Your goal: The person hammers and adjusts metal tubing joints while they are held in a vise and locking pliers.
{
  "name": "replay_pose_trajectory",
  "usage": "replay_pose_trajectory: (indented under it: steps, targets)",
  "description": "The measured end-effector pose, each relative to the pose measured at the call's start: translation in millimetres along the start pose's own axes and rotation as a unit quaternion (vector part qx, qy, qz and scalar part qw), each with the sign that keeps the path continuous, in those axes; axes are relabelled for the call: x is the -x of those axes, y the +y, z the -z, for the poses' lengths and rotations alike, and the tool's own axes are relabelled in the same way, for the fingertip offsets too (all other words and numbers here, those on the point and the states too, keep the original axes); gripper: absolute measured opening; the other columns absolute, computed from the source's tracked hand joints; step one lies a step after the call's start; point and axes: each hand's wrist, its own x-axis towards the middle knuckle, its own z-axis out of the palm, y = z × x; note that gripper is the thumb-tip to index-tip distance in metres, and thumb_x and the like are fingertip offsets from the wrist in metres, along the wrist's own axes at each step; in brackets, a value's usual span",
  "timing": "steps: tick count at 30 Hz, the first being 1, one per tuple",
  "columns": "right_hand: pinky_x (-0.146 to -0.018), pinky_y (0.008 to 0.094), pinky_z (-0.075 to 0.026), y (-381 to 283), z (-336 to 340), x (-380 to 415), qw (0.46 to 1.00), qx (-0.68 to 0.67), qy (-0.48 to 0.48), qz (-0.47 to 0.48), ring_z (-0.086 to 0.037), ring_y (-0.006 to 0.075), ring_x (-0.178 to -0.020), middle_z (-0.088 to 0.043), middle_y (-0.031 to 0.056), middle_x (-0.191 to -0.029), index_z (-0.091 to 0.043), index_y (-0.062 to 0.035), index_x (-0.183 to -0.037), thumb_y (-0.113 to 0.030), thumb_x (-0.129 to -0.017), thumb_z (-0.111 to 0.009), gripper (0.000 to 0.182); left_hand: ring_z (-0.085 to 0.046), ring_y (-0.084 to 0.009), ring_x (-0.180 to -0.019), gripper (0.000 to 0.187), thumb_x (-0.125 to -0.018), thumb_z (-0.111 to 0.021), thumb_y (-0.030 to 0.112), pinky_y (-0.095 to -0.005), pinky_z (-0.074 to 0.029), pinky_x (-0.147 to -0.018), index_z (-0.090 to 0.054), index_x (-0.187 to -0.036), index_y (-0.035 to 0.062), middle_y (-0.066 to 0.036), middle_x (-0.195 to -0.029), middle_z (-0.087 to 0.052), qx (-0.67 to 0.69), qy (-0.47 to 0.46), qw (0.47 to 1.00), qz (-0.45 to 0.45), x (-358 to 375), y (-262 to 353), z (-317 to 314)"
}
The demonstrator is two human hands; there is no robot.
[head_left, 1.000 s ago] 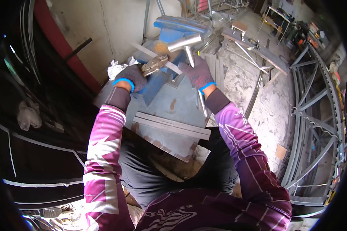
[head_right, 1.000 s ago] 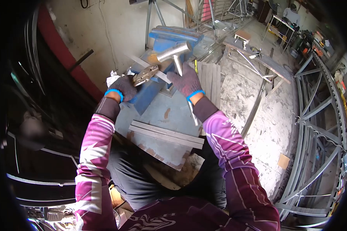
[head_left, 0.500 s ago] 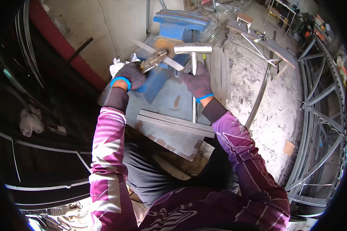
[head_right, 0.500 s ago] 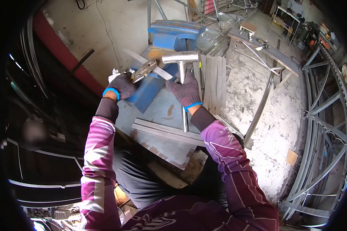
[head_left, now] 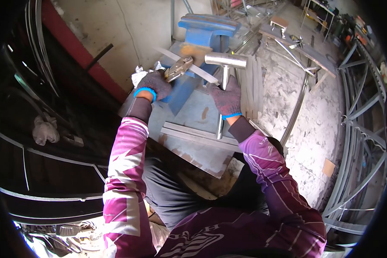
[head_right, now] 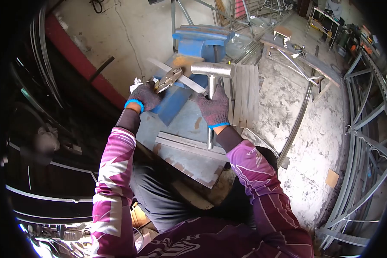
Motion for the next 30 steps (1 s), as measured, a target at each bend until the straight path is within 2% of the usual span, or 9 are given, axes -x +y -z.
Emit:
replay_pose_trajectory:
  steps: [2, 5, 6, 8, 10, 13, 14, 21, 30]
  targets:
    - [-0.067, 0.039, -0.051, -0.9, 10.0, 13.8, 1.0, -0.002, 0.012, -0.005, -0.062, 0.0288, -0.069, -0.06, 0.0147, -0.075, -0.056, -0.0025, -0.091, -0.017, -0.074, -0.075, 0.03, -0.067, -0.04, -0.104, 0.05, -0.082, -0.059, 0.035, -0.0451, -0.052, -0.092, -0.066, -0.115, -0.0024, -0.026, -0.108, -0.07, 0.013, -0.016, 1.0, -0.006, -1.2, -1.8, 1.5]
    - [-0.06, 0.0309, -0.049, 10.4, 27.4, 33.4, 0.999, -0.011, 0.002, -0.031, -0.057, 0.0119, -0.064, -0.057, 0.0035, -0.07, -0.056, -0.0024, -0.097, -0.016, -0.078, -0.077, 0.031, -0.066, -0.0427, -0.104, 0.05, -0.082, -0.06, 0.034, -0.0462, -0.051, -0.092, -0.065, -0.116, -0.0025, -0.029, -0.11, -0.068, 0.0, -0.025, 1.0, -0.007, -4.1, -2.6, 2.0]
    - [-0.06, 0.0309, -0.049, 5.3, 36.4, 36.7, 0.999, -0.013, 0.006, -0.032, -0.057, 0.0119, -0.064, -0.057, 0.0035, -0.07, -0.056, -0.0024, -0.097, -0.016, -0.078, -0.077, 0.031, -0.066, -0.0427, -0.104, 0.05, -0.082, -0.06, 0.034, -0.0462, -0.051, -0.092, -0.065, -0.116, -0.0025, -0.029, -0.11, -0.068, -0.003, -0.025, 1.0, -0.01, -3.8, -3.7, 1.9]
    - [-0.058, 0.0294, -0.048, -3.4, 53.3, 39.0, 0.998, -0.016, 0.017, 0.054, -0.054, 0.0106, -0.061, -0.055, 0.0005, -0.072, -0.057, -0.0024, -0.098, -0.017, -0.078, -0.079, 0.033, -0.065, -0.0442, -0.105, 0.049, -0.082, -0.061, 0.033, -0.0472, -0.051, -0.093, -0.063, -0.117, -0.0014, -0.029, -0.11, -0.067, 0.027, -0.009, 0.999, -0.027, -4.6, -8.9, -0.9]
    - [-0.055, 0.026, -0.045, 10.7, 60.9, 36.6, 0.999, -0.037, 0.008, 0.026, -0.051, 0.0077, -0.058, -0.054, -0.0016, -0.074, -0.057, -0.0042, -0.102, -0.02, -0.085, -0.075, 0.029, -0.063, -0.0457, -0.106, 0.049, -0.08, -0.061, 0.029, -0.0479, -0.051, -0.093, -0.061, -0.119, -0.0013, -0.029, -0.11, -0.067, 0.035, -0.013, 0.999, -0.029, -2.8, -12.9, 2.5]
    - [-0.055, 0.0252, -0.044, -12.8, 81.9, 30.3, 0.964, -0.242, -0.014, -0.109, -0.05, 0.0074, -0.063, -0.055, 0.0, -0.077, -0.054, -0.0055, -0.105, -0.021, -0.099, -0.061, 0.018, -0.065, -0.0444, -0.103, 0.049, -0.075, -0.064, 0.02, -0.0455, -0.052, -0.088, -0.06, -0.118, -0.0028, -0.028, -0.108, -0.067, 0.069, -0.026, 0.997, -0.019, 1.2, -19.9, 7.6]
    - [-0.05, 0.0201, -0.039, -14.2, 86.8, 26.7, 0.959, -0.262, -0.003, -0.111, -0.047, 0.0026, -0.058, -0.054, -0.0032, -0.075, -0.054, -0.0076, -0.106, -0.022, -0.101, -0.059, 0.016, -0.065, -0.0444, -0.103, 0.049, -0.075, -0.064, 0.02, -0.0455, -0.052, -0.088, -0.06, -0.118, -0.0028, -0.028, -0.108, -0.067, 0.065, -0.03, 0.997, -0.018, 0.8, -21.3, 6.7]
    - [-0.048, 0.0217, -0.038, -1.5, 105.2, 15.5, 0.946, -0.294, 0.076, -0.116, -0.047, 0.005, -0.054, -0.053, -0.0015, -0.067, -0.055, -0.0079, -0.104, -0.023, -0.1, -0.06, 0.016, -0.067, -0.0418, -0.095, 0.041, -0.079, -0.062, 0.018, -0.0437, -0.051, -0.083, -0.061, -0.114, -0.0044, -0.028, -0.099, -0.068, 0.069, -0.024, 0.996, -0.042, -8.7, -28.8, -6.0]
    - [-0.047, 0.0222, -0.038, 3.3, 104.3, 17.3, 0.943, -0.299, 0.07, -0.132, -0.047, 0.0041, -0.054, -0.051, -0.0036, -0.068, -0.055, -0.0092, -0.104, -0.022, -0.1, -0.063, 0.016, -0.064, -0.0257, -0.061, 0.04, -0.084, -0.061, 0.023, -0.0403, -0.05, -0.057, -0.056, -0.114, -0.0025, -0.019, -0.081, -0.066, 0.061, -0.049, 0.996, -0.048, -16.6, -34.5, -7.5]
